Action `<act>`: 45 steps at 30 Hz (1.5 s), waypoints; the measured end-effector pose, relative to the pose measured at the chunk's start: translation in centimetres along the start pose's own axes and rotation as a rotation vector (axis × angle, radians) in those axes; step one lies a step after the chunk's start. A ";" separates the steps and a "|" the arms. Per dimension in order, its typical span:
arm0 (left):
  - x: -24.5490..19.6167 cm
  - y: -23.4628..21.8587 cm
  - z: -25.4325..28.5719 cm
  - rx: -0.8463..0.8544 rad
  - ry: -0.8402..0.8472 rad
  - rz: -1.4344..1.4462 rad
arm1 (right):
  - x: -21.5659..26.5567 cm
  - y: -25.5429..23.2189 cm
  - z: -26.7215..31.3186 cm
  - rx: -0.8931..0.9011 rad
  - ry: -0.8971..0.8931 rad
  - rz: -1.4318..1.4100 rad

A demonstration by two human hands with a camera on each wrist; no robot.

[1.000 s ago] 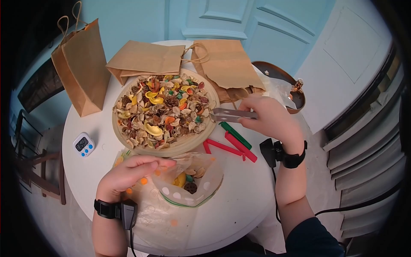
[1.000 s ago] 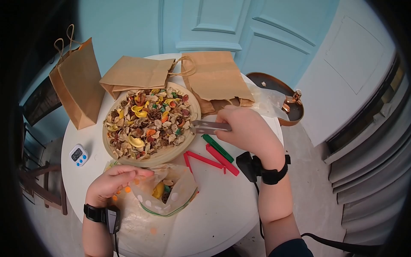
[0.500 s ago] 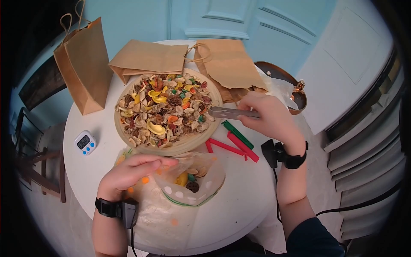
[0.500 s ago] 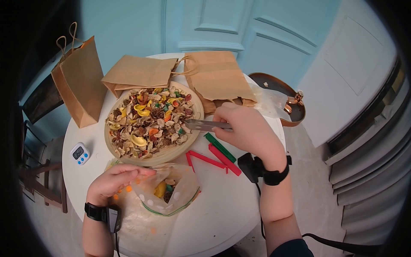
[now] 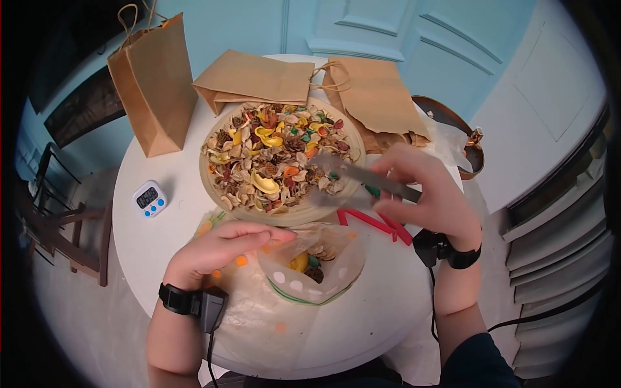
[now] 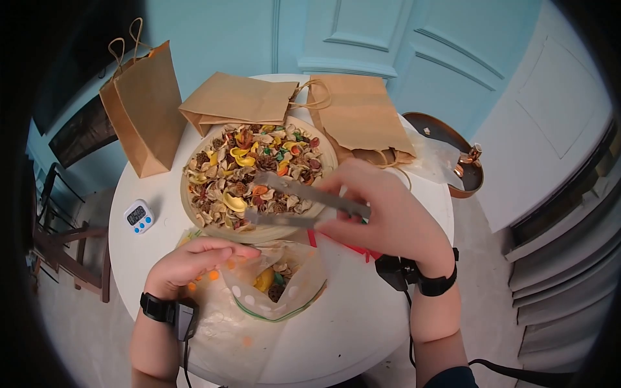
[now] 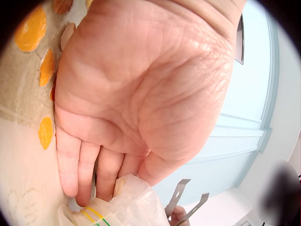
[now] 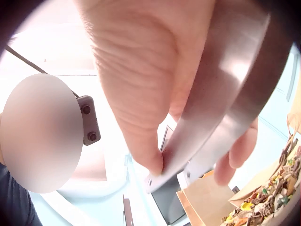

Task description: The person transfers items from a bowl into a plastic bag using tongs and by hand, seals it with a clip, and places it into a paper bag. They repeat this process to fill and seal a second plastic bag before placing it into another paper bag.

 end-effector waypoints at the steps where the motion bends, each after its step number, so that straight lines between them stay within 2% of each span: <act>1: 0.1 0.0 0.0 -0.003 -0.005 -0.005 | -0.6 -0.4 -0.2 -0.113 0.009 -0.157; 2: 0.1 0.0 0.1 -0.004 -0.009 0.011 | -1.1 -0.9 -0.1 -0.229 0.017 -0.317; 3: -0.1 0.1 0.2 -0.004 -0.015 0.022 | -2.0 -0.3 0.4 -0.221 0.141 -0.486; 4: -0.2 0.2 0.3 -0.008 -0.025 0.003 | -1.9 -0.3 0.4 -0.238 0.134 -0.498; 6: -0.9 0.4 0.8 -0.047 -0.006 -0.058 | -1.1 -0.1 0.1 -0.291 0.049 -0.727; 7: -0.8 0.4 0.9 -0.045 -0.016 -0.085 | -1.1 -0.2 0.0 -0.317 0.039 -0.737; 9: -2.4 1.1 1.7 0.012 0.141 -0.109 | -0.8 -0.1 -0.5 -0.321 -0.029 -0.829; 10: -2.7 1.2 2.0 0.016 0.135 -0.132 | -0.9 -0.4 -0.6 -0.343 -0.040 -0.834; 13: -4.4 -0.5 3.6 -0.134 0.271 -0.086 | -1.5 0.2 -0.7 -0.362 -0.005 -0.892; 14: -4.2 -0.8 3.5 -0.133 0.266 -0.101 | -1.5 0.8 -0.9 -0.329 0.014 -0.931; 16: -5.4 -3.3 4.7 -0.283 0.473 0.060 | -1.3 1.9 -1.2 -0.303 0.029 -0.972; 22: -5.6 -0.4 3.9 -0.206 0.496 0.063 | 1.3 4.5 -1.6 -0.284 -0.112 -1.121; 26: -5.4 1.2 4.1 -0.212 0.466 -0.026 | 2.6 6.1 -1.6 -0.144 -0.114 -1.045; 28: -3.8 1.0 3.4 -0.277 0.330 -0.098 | 2.7 7.1 -1.5 -0.083 -0.102 -1.075; 31: -4.0 1.5 3.2 -0.282 0.320 -0.100 | 2.9 8.3 -1.4 -0.009 -0.077 -1.126; 33: -4.0 1.4 2.9 -0.285 0.310 -0.100 | 1.3 6.7 -1.5 -0.270 -0.119 -1.051; 34: -4.3 1.1 2.9 -0.284 0.350 -0.036 | 1.4 6.3 -1.4 -0.268 -0.118 -1.053; 36: -4.8 0.7 3.0 -0.287 0.389 0.029 | 1.3 3.2 -0.9 -0.420 -0.163 -0.875; 37: -5.0 -0.4 3.5 -0.388 0.393 0.043 | 1.2 2.3 -0.7 -0.474 -0.223 -0.847; 40: -4.3 -4.6 5.0 -0.653 0.398 0.201 | 0.2 0.7 -0.5 -0.512 -0.205 -0.720; 43: -3.9 -7.6 5.8 -0.630 0.454 0.258 | -1.5 -0.1 -0.6 -0.557 -0.147 -0.672; 45: -4.2 -8.2 6.1 -0.563 0.551 0.286 | -3.3 -0.2 -0.9 -0.560 -0.109 -0.668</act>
Point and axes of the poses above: each hand's wrist, its own z-axis away from the middle knuckle, its own y-axis out of the palm, x = y × z, the point moved 10 cm from there along -z, towards the middle knuckle, and after that the axes turned 11 degrees about -y, right-handed, at the moved point
